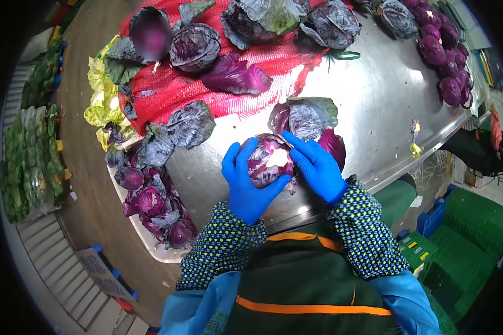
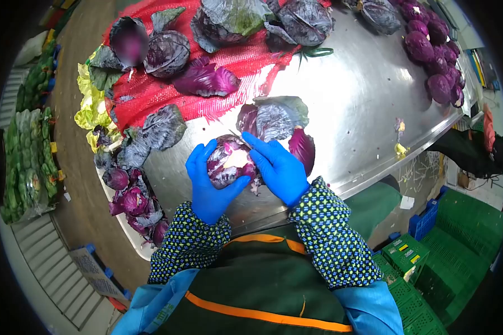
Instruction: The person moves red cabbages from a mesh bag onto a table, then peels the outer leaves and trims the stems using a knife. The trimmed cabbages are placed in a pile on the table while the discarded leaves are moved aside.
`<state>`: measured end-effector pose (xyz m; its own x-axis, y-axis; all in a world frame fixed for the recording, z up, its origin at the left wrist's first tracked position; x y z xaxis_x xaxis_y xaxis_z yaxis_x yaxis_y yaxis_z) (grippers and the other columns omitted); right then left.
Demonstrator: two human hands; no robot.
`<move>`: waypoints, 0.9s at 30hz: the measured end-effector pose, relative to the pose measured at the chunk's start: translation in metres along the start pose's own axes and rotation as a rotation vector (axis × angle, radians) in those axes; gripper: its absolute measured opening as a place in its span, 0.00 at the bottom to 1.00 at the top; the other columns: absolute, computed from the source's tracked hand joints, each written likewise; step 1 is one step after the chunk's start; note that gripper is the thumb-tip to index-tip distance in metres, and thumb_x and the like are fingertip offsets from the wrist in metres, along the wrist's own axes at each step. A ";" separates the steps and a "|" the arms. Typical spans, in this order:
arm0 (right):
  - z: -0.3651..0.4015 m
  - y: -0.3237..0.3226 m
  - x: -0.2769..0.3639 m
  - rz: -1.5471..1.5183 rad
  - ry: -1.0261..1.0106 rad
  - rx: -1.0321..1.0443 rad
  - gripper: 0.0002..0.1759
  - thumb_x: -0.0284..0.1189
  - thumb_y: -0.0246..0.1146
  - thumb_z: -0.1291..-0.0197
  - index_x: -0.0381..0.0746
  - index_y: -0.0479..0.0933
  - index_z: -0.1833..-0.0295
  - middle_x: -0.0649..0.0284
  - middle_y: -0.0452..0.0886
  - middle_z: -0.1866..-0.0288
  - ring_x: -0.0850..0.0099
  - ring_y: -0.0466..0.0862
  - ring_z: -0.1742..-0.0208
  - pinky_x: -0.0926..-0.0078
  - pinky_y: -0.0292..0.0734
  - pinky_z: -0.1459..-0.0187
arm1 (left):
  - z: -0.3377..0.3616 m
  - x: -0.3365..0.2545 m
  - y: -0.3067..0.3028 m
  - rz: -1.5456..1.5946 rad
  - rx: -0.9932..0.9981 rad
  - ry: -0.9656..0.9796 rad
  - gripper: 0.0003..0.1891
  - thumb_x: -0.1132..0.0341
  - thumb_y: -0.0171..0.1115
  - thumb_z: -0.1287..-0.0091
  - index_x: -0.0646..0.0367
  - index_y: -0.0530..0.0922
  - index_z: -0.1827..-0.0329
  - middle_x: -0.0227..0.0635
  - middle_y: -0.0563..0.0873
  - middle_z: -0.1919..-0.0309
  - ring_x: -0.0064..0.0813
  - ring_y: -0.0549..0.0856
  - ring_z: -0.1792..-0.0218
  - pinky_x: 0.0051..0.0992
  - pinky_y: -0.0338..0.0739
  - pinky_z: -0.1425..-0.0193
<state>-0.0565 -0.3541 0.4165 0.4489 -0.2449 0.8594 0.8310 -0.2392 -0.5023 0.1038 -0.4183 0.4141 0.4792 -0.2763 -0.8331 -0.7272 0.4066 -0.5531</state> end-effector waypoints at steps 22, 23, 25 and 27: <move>0.026 -0.029 0.067 -0.206 0.058 -0.155 0.18 0.27 0.67 0.49 0.37 0.76 0.51 0.65 0.81 0.65 0.76 0.80 0.63 0.76 0.76 0.60 | 0.019 -0.033 -0.051 0.145 -0.131 0.305 0.50 0.62 0.82 0.66 0.54 0.60 0.37 0.53 0.57 0.35 0.46 0.61 0.33 0.42 0.58 0.31; 0.028 -0.030 0.067 -0.103 0.091 -0.227 0.13 0.26 0.66 0.49 0.37 0.77 0.56 0.66 0.80 0.68 0.76 0.80 0.67 0.77 0.77 0.63 | 0.021 -0.031 -0.051 0.206 -0.138 0.255 0.51 0.63 0.82 0.66 0.54 0.59 0.37 0.53 0.56 0.35 0.46 0.62 0.34 0.42 0.58 0.31; 0.020 -0.034 0.054 -0.425 0.348 -0.143 0.07 0.26 0.64 0.47 0.37 0.76 0.64 0.67 0.78 0.74 0.78 0.78 0.73 0.79 0.75 0.70 | 0.028 -0.024 -0.049 0.562 -0.118 0.011 0.54 0.65 0.80 0.61 0.60 0.52 0.31 0.46 0.61 0.35 0.42 0.67 0.35 0.39 0.62 0.31; 0.016 -0.045 0.051 -0.712 0.618 -0.081 0.08 0.31 0.60 0.44 0.38 0.75 0.63 0.68 0.75 0.75 0.80 0.75 0.76 0.84 0.73 0.72 | 0.027 -0.029 -0.047 1.285 -0.054 -0.407 0.49 0.56 0.74 0.51 0.60 0.52 0.30 0.43 0.62 0.34 0.43 0.68 0.35 0.41 0.64 0.32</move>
<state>-0.0652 -0.3406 0.4843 -0.4283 -0.4651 0.7747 0.8068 -0.5830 0.0960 0.1373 -0.4054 0.4635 -0.4466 0.5509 -0.7051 -0.7816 0.1434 0.6071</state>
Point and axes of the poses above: each hand's wrist, its own z-axis away from the middle knuckle, its own y-axis out of the palm, x = y × z, the point moved 2 cm from there along -z, towards the middle knuckle
